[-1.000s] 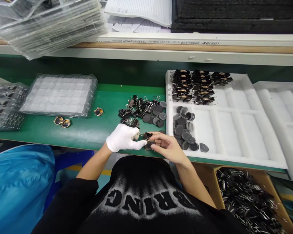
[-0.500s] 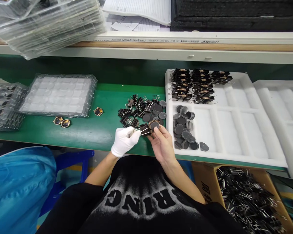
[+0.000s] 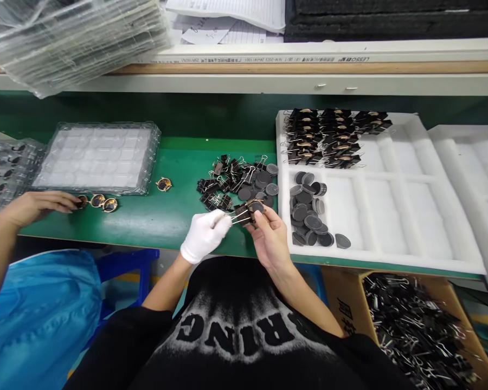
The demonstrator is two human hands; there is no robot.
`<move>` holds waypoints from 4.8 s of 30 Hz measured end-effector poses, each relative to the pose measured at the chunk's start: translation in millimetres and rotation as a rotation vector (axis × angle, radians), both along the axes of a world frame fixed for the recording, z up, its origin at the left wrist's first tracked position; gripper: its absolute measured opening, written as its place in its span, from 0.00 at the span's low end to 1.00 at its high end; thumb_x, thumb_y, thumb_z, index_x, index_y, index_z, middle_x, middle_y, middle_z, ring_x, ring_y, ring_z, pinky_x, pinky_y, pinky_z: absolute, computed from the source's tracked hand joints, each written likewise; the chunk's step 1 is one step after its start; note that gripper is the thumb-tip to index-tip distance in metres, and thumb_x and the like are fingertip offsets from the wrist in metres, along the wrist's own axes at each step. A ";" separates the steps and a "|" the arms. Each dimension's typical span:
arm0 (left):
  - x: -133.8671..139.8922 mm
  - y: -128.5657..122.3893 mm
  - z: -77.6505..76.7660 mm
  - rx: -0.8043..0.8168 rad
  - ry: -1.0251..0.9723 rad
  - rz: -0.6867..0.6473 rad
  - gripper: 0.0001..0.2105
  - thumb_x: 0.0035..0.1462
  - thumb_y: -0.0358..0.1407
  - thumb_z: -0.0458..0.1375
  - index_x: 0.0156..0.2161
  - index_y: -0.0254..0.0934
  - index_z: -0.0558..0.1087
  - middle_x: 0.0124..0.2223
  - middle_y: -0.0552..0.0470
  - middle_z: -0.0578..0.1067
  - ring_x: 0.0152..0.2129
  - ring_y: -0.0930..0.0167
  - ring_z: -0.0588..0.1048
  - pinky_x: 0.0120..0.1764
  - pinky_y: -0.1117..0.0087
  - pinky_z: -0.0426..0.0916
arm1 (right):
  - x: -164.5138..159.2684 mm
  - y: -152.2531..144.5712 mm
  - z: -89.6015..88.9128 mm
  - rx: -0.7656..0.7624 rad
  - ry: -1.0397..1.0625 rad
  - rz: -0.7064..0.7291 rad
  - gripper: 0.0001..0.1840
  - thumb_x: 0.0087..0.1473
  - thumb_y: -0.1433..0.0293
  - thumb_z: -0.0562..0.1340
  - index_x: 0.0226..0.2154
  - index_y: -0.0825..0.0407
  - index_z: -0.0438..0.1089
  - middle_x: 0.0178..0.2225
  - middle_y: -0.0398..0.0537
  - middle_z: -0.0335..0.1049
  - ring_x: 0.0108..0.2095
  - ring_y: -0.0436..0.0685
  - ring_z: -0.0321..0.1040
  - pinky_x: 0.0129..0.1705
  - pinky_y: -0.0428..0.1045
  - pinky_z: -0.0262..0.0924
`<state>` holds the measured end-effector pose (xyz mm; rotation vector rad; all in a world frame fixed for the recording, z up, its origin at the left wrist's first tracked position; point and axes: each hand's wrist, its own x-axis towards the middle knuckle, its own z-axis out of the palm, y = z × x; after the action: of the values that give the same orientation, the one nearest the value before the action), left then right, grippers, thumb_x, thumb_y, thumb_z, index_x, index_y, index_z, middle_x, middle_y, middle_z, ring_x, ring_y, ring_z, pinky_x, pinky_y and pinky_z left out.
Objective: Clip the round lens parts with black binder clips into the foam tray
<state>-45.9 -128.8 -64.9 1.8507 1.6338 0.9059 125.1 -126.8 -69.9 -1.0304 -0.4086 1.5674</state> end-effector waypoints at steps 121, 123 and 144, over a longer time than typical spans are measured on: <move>32.4 -48.1 -56.6 0.487 0.379 -0.263 0.09 0.65 0.32 0.54 0.41 0.40 0.78 0.24 0.54 0.79 0.18 0.71 0.73 0.27 0.65 0.63 | 338.4 239.2 17.3 0.337 -2.103 0.180 0.29 0.59 0.64 0.59 0.60 0.59 0.67 0.60 0.76 0.66 0.62 0.79 0.61 0.60 0.68 0.57; 10.9 -43.8 -49.8 0.449 0.417 -0.177 0.12 0.66 0.34 0.52 0.41 0.40 0.79 0.25 0.51 0.80 0.19 0.70 0.75 0.29 0.65 0.66 | 330.1 219.1 21.6 0.381 -2.064 0.123 0.27 0.60 0.61 0.57 0.57 0.57 0.69 0.57 0.78 0.68 0.62 0.78 0.62 0.58 0.66 0.58; -128.1 58.0 -35.4 -0.134 0.641 0.364 0.36 0.65 0.44 0.58 0.72 0.30 0.56 0.58 0.35 0.78 0.50 0.54 0.81 0.51 0.60 0.74 | 256.4 10.2 3.6 0.231 -1.666 0.581 0.16 0.50 0.49 0.63 0.36 0.39 0.76 0.33 0.51 0.79 0.25 0.70 0.74 0.31 0.67 0.72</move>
<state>-174.0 -70.7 -100.3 1.8909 2.4052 0.3164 381.5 -116.6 -66.3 -1.9449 -2.0763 0.6737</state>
